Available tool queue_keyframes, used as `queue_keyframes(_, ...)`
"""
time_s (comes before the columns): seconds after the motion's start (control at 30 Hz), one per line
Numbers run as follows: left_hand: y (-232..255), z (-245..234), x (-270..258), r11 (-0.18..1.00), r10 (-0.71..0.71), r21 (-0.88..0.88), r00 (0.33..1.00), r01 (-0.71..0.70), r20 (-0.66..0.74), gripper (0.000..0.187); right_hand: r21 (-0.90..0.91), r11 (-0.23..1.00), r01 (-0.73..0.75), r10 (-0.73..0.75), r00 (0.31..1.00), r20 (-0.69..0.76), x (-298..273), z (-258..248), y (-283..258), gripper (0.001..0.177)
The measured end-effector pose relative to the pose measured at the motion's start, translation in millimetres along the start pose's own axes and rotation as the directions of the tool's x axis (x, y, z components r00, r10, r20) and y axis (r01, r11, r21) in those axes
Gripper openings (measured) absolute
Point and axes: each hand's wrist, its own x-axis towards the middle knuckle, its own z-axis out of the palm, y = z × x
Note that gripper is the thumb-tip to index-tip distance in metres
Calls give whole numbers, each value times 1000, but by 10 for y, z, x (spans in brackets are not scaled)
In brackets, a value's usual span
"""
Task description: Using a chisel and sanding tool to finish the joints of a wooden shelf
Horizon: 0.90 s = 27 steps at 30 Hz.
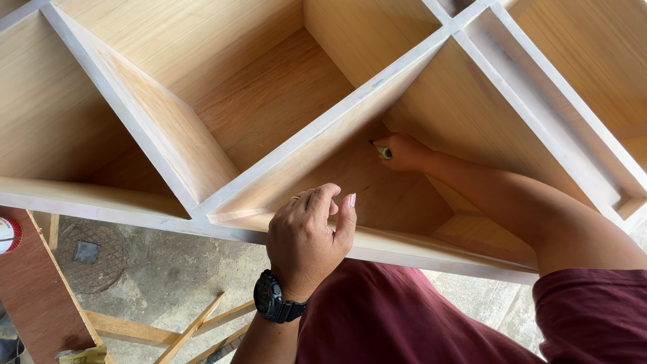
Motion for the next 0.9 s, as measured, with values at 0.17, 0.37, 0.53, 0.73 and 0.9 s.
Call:
queue_keyframes(0.17, 12, -3, 8, 1000, 9, 5, 1000, -9, 1, 19, -81, 997, -1, -7, 995, -97, 94, -97, 184, 54)
queue_keyframes(0.37, 5, -4, 9, 1000, 7, 22, 1000, -7, -2, 19, -59, 998, -18, 13, 996, -84, 51, 41, 204, 56)
queue_keyframes(0.53, 17, -13, 8, 1000, 5, 17, 1000, -5, 1, 19, 0, 1000, -10, 10, 999, -46, -6, 61, 333, 53)
queue_keyframes(0.73, 26, -2, 16, 1000, -11, 26, 1000, 10, 6, 19, -46, 998, -36, 32, 996, -80, -18, -111, 94, 53)
queue_keyframes(0.9, 29, -15, 19, 1000, -10, 15, 1000, 10, 10, 18, -1, 1000, -29, 29, 999, 26, -167, -49, -224, 53)
